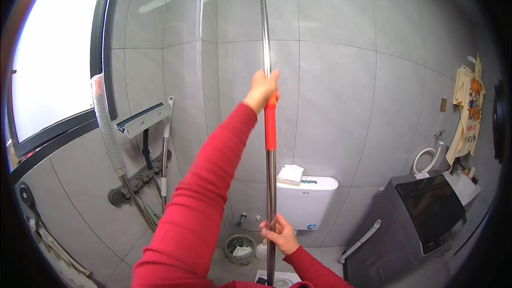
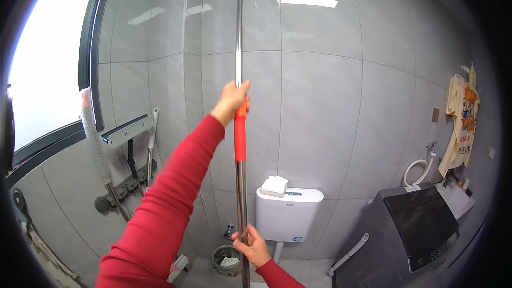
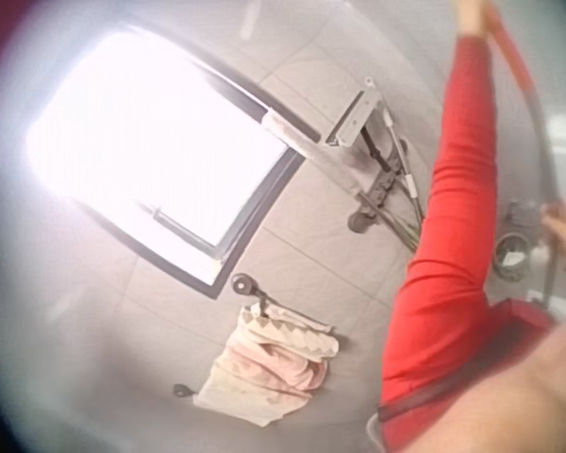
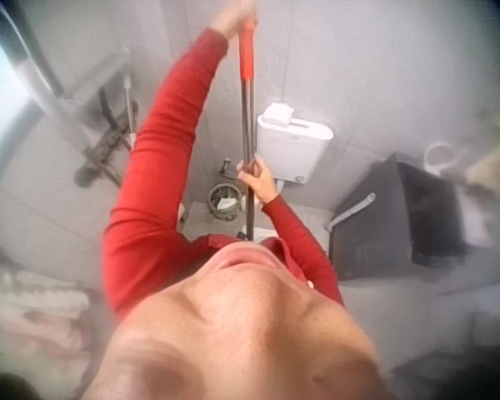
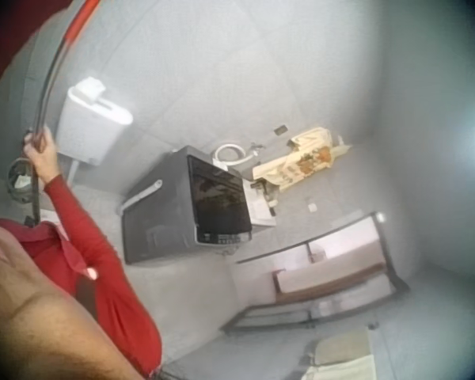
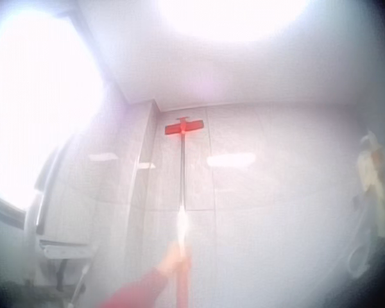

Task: The person assembles a mop by attaching a red mop head to a metal pole. They then extend the pole to full length and place the assembled mop against the wall next to other cleaning tools.

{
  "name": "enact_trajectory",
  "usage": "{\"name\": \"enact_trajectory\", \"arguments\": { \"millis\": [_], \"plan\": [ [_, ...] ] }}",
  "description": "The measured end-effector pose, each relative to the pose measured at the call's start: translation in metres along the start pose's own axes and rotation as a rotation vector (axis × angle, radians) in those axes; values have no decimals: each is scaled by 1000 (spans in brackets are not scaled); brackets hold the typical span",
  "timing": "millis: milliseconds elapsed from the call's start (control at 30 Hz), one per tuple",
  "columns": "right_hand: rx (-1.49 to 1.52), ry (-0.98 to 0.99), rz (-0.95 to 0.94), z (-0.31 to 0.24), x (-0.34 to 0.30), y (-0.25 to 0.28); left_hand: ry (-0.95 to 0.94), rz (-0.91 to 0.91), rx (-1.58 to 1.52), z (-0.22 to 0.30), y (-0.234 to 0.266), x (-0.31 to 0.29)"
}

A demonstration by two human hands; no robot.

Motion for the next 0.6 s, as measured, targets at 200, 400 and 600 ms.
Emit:
{"name": "enact_trajectory", "arguments": {
  "millis": [200,400,600],
  "plan": [
    [-78,-113,-12,36,-3,20,29,90,-15,26,15,55],
    [-189,-429,66,156,-46,82,-8,91,-6,-108,14,2],
    [-372,-853,-142,266,-153,157,174,52,-39,-222,6,-91]
  ]
}}
Point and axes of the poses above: each hand's wrist, its own x-axis towards the middle knuckle, its own y-axis out of the back of the hand, z = x × y, the point moved 1 cm from there along x, towards the middle knuckle, and after that the axes turned 11 degrees about y, right-handed, at the moved point
